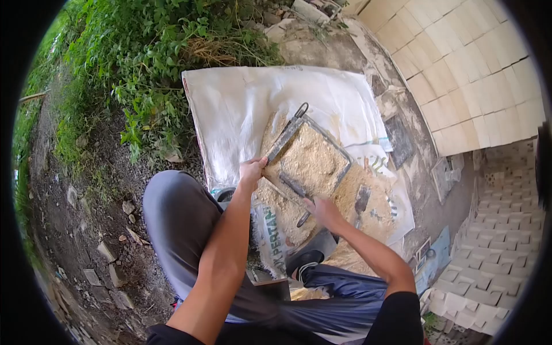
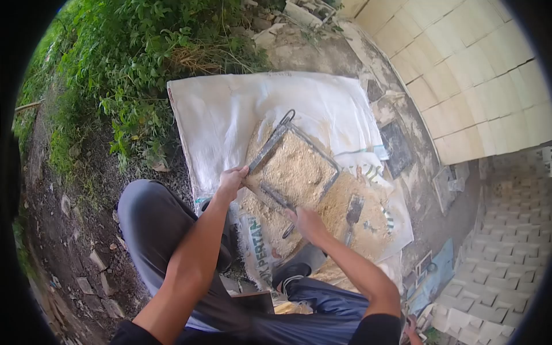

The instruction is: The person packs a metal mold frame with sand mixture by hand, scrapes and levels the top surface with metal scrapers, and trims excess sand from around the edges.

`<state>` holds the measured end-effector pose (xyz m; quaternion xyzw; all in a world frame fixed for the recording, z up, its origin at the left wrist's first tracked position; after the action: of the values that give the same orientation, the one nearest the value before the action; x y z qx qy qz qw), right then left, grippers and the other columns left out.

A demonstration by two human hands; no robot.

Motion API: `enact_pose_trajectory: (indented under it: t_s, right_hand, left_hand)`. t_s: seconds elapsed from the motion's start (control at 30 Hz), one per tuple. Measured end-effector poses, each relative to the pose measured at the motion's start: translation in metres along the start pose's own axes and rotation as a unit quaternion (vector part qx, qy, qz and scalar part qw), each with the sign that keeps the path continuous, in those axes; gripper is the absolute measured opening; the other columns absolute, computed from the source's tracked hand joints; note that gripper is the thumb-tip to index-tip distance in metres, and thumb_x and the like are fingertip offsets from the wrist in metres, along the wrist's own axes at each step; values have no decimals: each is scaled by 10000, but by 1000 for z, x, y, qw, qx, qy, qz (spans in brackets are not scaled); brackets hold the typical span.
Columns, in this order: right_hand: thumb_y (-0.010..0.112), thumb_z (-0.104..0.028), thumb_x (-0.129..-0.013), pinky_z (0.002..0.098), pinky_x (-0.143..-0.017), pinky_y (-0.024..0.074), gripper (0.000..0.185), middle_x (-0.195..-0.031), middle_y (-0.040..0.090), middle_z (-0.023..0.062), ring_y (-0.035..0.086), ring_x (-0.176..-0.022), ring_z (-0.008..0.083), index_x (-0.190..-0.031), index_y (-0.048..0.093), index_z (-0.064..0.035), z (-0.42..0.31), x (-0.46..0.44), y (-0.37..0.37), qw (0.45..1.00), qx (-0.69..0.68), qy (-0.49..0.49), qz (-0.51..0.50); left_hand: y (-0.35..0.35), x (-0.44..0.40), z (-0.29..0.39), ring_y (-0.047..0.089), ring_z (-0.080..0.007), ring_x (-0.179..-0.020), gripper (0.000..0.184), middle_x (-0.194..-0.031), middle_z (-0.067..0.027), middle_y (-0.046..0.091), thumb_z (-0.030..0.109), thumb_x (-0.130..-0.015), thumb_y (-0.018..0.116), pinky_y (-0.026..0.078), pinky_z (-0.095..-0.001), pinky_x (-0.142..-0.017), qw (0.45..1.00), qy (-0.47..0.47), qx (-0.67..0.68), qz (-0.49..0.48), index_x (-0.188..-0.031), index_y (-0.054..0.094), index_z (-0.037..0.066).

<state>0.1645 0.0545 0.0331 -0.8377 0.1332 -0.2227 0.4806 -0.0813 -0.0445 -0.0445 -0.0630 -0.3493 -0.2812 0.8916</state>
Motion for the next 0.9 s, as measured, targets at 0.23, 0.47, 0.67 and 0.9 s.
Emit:
enact_pose_trajectory:
  t_s: [0.23,0.47,0.67,0.9]
  right_hand:
    - [422,-453,-977,487,-610,468,559,-658,577,281,608,-650,428,-773,570,46,-46,-5,-30,984,-130,121,20]
    - [408,-451,-970,507,-674,461,567,-719,600,303,614,-726,442,-853,601,70,-22,-21,-27,991,-47,92,-83]
    - [388,-420,-977,509,-718,456,510,-784,619,289,611,-781,450,-885,615,28,-27,39,-130,975,-7,208,-74]
    - [409,-390,-972,489,-737,485,489,-823,642,274,638,-815,421,-937,643,38,73,66,-145,951,64,293,-74]
  left_hand:
    - [-2,-12,-12,625,-173,-822,300,-942,-65,655,209,-874,683,527,-329,-753,997,-35,51,-36,-1059,654,-25]
    - [-9,-3,-2,613,-163,-831,334,-960,-73,649,239,-870,689,512,-302,-747,998,-31,29,-46,-1062,644,-32]
    - [11,31,-49,575,-190,-947,499,-1019,-126,629,445,-928,545,438,-277,-832,970,68,62,224,-1135,579,-8]
    - [33,-31,-144,638,-322,-909,240,-1013,-125,592,211,-941,447,543,-389,-723,981,-127,144,34,-1140,524,100]
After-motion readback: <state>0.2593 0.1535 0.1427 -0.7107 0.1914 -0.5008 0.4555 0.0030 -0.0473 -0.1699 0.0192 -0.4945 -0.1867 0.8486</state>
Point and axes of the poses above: each hand's wrist, its own x-axis away from the middle knuckle, its own y-axis out of the palm, z = x × y, the point moved 1 cm from there along -x, towards the middle knuckle
